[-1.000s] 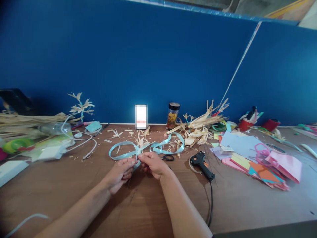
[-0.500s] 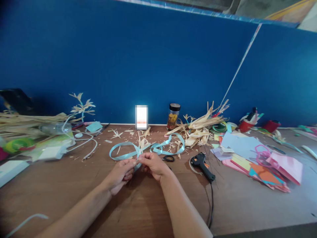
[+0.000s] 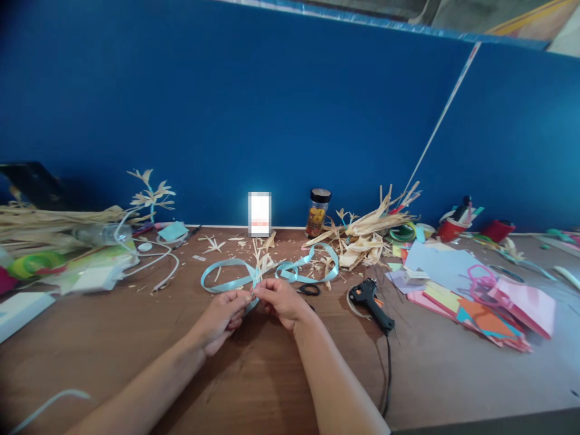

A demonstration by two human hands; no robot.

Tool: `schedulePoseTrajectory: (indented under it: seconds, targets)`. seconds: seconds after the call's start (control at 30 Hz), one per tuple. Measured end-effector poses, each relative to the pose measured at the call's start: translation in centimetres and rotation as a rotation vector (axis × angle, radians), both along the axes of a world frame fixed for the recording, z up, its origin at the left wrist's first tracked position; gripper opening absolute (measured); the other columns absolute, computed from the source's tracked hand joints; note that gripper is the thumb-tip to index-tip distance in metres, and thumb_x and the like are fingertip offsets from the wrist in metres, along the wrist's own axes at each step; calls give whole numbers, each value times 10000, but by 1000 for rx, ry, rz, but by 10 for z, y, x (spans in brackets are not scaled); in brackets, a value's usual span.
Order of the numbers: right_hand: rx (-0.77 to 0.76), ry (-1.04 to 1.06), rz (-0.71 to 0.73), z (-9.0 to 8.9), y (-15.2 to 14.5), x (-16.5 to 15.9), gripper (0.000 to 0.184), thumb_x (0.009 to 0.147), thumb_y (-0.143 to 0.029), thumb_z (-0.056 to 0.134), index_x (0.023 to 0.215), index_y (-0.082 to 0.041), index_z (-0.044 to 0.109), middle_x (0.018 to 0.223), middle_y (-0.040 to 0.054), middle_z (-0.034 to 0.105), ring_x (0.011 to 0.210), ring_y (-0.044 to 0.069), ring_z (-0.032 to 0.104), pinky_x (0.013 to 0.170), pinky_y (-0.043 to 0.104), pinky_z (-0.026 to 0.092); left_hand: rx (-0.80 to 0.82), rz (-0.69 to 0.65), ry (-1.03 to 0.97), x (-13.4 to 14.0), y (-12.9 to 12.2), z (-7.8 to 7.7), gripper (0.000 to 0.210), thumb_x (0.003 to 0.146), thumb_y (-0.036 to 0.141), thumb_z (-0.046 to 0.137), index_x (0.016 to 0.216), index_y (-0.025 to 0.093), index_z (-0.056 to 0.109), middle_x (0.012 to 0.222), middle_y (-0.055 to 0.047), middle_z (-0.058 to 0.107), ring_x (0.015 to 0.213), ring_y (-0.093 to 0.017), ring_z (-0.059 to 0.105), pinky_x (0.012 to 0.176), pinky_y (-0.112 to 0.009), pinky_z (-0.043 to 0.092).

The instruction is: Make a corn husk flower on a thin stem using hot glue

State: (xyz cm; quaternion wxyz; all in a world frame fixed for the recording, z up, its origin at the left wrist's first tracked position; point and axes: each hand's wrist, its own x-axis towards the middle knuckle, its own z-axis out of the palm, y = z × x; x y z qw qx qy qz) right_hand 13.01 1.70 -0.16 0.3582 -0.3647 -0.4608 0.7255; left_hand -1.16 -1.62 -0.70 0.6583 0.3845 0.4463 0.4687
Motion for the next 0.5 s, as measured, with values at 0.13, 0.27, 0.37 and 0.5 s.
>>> schedulePoseTrajectory:
  seconds: [0.13, 0.27, 0.37, 0.5]
  targets:
    - [8, 28, 13, 1, -1, -1, 235, 635, -343, 667, 673, -145, 546, 536, -52, 463, 458, 37, 368, 452, 178, 246, -2, 3, 3, 0, 1, 0, 212, 662, 318, 603, 635, 134, 500, 393, 112, 274, 347, -6, 163, 353, -160, 88]
    - [9, 16, -6, 1, -1, -2, 236, 634, -339, 668, 676, -144, 543, 531, -57, 445, 445, 31, 335, 435, 174, 219, 7, 8, 6, 0, 1, -2, 213, 658, 318, 604, 628, 133, 503, 401, 110, 274, 349, -6, 165, 355, -160, 89]
    - [14, -3, -19, -1, -1, -3, 248, 627, -350, 668, 663, -147, 530, 525, -59, 440, 434, 32, 312, 423, 177, 202, 14, 25, 26, 1, 1, -3, 218, 652, 318, 605, 606, 135, 496, 406, 108, 277, 349, -6, 175, 354, -158, 104]
    - [32, -30, -40, -3, 0, -4, 252, 617, -347, 670, 644, -150, 515, 520, -57, 442, 448, 42, 339, 438, 181, 236, 16, 72, 72, 3, -1, -1, 232, 637, 321, 614, 574, 138, 485, 398, 107, 278, 349, -8, 186, 353, -156, 120]
